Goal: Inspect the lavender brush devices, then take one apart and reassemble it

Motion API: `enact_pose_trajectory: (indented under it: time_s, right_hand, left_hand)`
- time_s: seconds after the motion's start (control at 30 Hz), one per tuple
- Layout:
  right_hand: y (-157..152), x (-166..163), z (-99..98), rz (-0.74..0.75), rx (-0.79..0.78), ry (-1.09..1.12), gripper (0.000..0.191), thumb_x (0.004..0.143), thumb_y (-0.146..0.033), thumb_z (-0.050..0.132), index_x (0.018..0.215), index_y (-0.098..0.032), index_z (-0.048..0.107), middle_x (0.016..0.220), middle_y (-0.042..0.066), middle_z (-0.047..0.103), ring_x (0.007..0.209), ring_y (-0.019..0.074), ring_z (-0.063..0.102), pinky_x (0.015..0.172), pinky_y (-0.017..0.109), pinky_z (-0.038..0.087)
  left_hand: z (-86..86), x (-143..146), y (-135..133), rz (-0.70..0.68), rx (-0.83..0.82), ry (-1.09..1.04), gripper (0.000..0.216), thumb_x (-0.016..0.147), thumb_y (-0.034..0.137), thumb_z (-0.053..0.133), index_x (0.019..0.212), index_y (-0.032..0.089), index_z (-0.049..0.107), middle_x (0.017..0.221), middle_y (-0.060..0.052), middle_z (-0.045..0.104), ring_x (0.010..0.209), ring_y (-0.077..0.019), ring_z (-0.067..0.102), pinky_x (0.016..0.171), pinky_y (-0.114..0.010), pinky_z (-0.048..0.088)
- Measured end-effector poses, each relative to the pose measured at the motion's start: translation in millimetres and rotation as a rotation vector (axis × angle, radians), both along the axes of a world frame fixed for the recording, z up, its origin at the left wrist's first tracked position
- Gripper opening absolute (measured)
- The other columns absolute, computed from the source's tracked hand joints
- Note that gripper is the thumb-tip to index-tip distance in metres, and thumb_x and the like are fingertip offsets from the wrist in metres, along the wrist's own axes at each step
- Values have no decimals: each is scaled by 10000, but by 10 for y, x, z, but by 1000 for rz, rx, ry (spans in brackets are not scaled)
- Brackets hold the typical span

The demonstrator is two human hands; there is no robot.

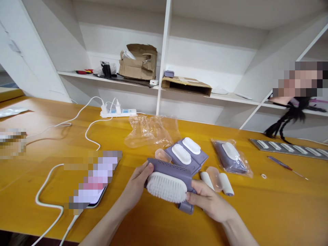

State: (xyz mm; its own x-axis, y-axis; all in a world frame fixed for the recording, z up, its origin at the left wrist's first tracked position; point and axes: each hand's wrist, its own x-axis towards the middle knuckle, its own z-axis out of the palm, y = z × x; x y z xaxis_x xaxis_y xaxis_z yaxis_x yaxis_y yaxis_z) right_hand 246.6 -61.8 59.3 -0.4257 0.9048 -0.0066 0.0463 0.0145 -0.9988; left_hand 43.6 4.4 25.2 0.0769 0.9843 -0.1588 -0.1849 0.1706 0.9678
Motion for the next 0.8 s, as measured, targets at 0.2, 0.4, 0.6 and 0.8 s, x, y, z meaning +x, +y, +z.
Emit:
enact_pose_trajectory:
  time_s: [0.2,0.4,0.6,0.8]
  right_hand:
    - [-28,-16,54,-42,158,-195,274,884,-382,507,1062,-218,635,808,16,598,779,165,490,770,310,431]
    - [-33,-27,90,-5,215,-199,280,888,-352,507,1094,-191,605,799,21,589,771,166,492,755,309,440]
    - [-30,-100,79,-38,165,-72,185,815,-364,618,783,-187,658,658,-33,501,564,104,408,640,256,439]
    - [9,-4,-13,-106,66,47,228,823,-386,610,931,-198,680,729,17,613,749,166,547,716,285,456]
  left_hand:
    - [44,13,5,-23,84,-30,385,685,510,633,519,177,533,560,41,435,575,-116,396,528,-223,330]
    - [102,30,-13,-150,39,-230,407,686,490,652,524,155,488,532,56,357,522,-81,307,490,-208,261]
    - [132,21,-54,-93,-4,-271,420,665,474,674,489,153,466,496,61,339,484,-67,289,455,-198,245]
    - [84,-41,7,-214,44,-185,454,681,511,643,461,162,456,452,56,375,433,-63,302,421,-198,250]
